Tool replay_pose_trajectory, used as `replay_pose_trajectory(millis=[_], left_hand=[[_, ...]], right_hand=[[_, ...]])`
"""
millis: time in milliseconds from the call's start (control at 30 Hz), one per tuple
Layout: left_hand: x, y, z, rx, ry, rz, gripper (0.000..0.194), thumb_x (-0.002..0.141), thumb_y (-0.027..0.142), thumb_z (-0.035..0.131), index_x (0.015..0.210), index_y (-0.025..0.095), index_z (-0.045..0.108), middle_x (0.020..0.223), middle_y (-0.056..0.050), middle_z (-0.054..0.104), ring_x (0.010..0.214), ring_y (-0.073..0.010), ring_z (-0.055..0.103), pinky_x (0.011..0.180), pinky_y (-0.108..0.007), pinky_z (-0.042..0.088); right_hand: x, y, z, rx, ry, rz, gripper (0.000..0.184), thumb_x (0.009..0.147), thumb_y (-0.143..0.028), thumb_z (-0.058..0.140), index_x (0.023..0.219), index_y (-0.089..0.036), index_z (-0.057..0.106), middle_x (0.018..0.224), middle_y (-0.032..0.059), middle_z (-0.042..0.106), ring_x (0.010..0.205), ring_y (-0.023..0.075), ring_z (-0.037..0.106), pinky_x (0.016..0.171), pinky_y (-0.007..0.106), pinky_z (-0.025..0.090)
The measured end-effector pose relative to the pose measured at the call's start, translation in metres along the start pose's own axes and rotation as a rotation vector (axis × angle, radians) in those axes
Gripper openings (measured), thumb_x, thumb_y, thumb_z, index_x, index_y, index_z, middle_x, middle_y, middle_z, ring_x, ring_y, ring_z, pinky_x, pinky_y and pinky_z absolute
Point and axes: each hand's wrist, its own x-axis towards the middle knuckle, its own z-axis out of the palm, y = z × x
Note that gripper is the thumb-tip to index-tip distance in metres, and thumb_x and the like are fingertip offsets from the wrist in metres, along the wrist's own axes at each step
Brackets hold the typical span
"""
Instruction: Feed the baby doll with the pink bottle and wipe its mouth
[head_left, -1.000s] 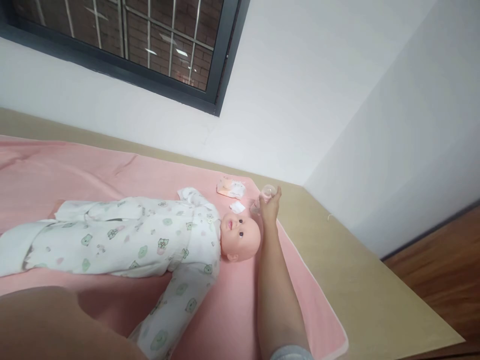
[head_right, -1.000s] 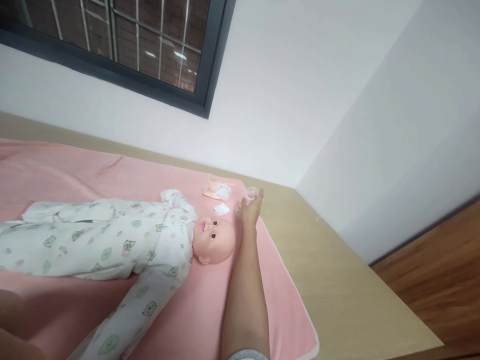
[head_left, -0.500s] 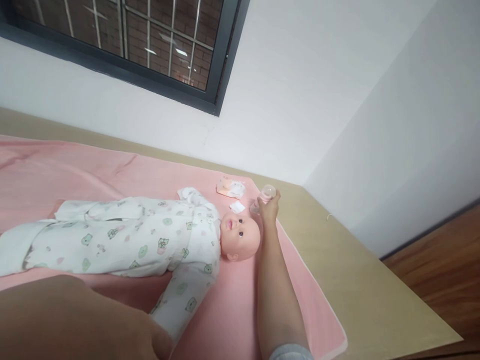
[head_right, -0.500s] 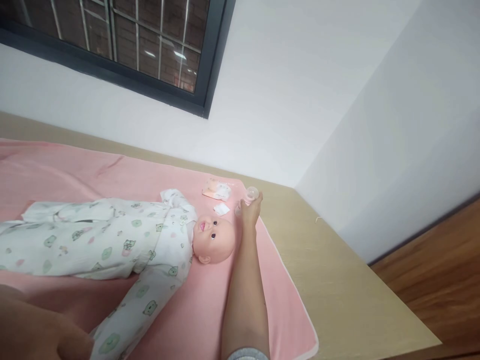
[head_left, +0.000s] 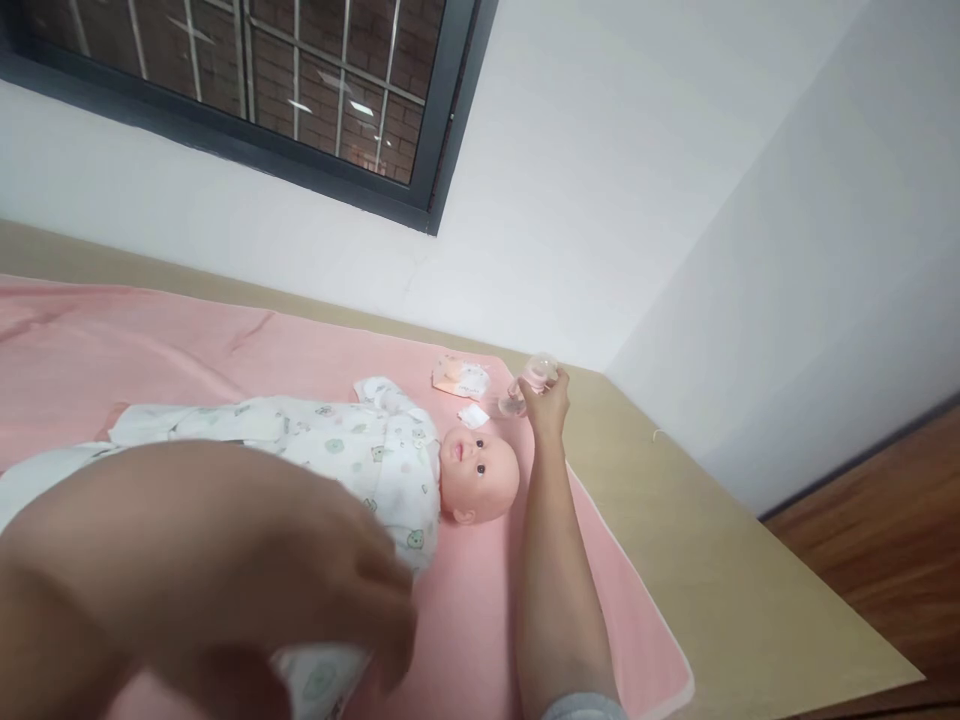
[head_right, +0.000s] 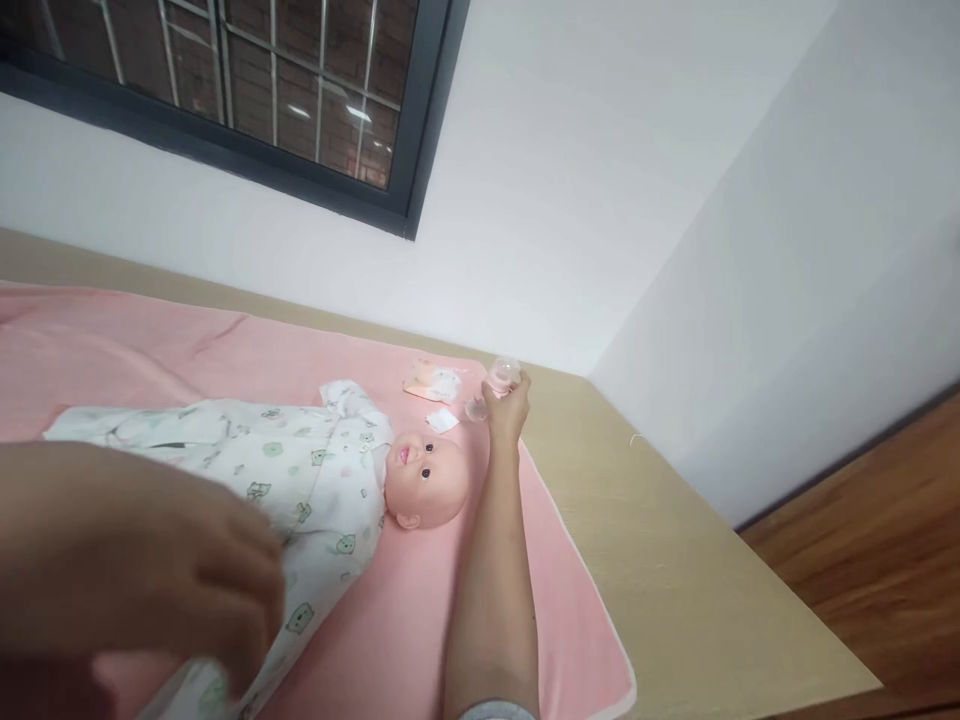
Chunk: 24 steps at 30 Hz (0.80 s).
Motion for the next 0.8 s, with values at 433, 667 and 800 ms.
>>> replay_pose_trajectory(millis=[433, 667, 800], left_hand=[[0.060, -0.072, -0.026, -0.009, 0.927, -0.315, 0.063, 0.081, 0.051, 0.062, 0.133, 0.022, 0.040, 0.126, -0.010, 0.056, 0.111, -0.0283, 0.057, 0.089, -0.039, 0.049], [0.059, -0.070, -0.030, 0.077, 1.006, -0.402, 0.066, 0.072, 0.037, 0.064, 0.132, 0.022, 0.040, 0.120, -0.009, 0.061, 0.101, -0.0295, 0.062, 0.082, -0.039, 0.050], [0.058, -0.070, -0.033, 0.108, 1.004, -0.423, 0.065, 0.069, 0.036, 0.063, 0.129, 0.021, 0.044, 0.117, -0.008, 0.063, 0.102, -0.0307, 0.062, 0.082, -0.038, 0.049]], right_hand=[[-0.057, -0.124, 0.008, 0.500, -0.399, -0.170, 0.074, 0.064, -0.042, 0.077, 0.126, -0.022, 0.042, 0.113, 0.0091, 0.063, 0.098, 0.0202, 0.064, 0.091, 0.040, 0.052], [-0.110, -0.156, 0.022, 0.648, -0.555, -0.171, 0.072, 0.066, -0.046, 0.078, 0.127, -0.028, 0.044, 0.121, 0.0063, 0.060, 0.109, 0.0220, 0.060, 0.091, 0.044, 0.054], [-0.110, -0.155, 0.023, 0.659, -0.573, -0.172, 0.073, 0.066, -0.048, 0.078, 0.127, -0.028, 0.043, 0.124, 0.0062, 0.059, 0.113, 0.0216, 0.059, 0.095, 0.044, 0.052]])
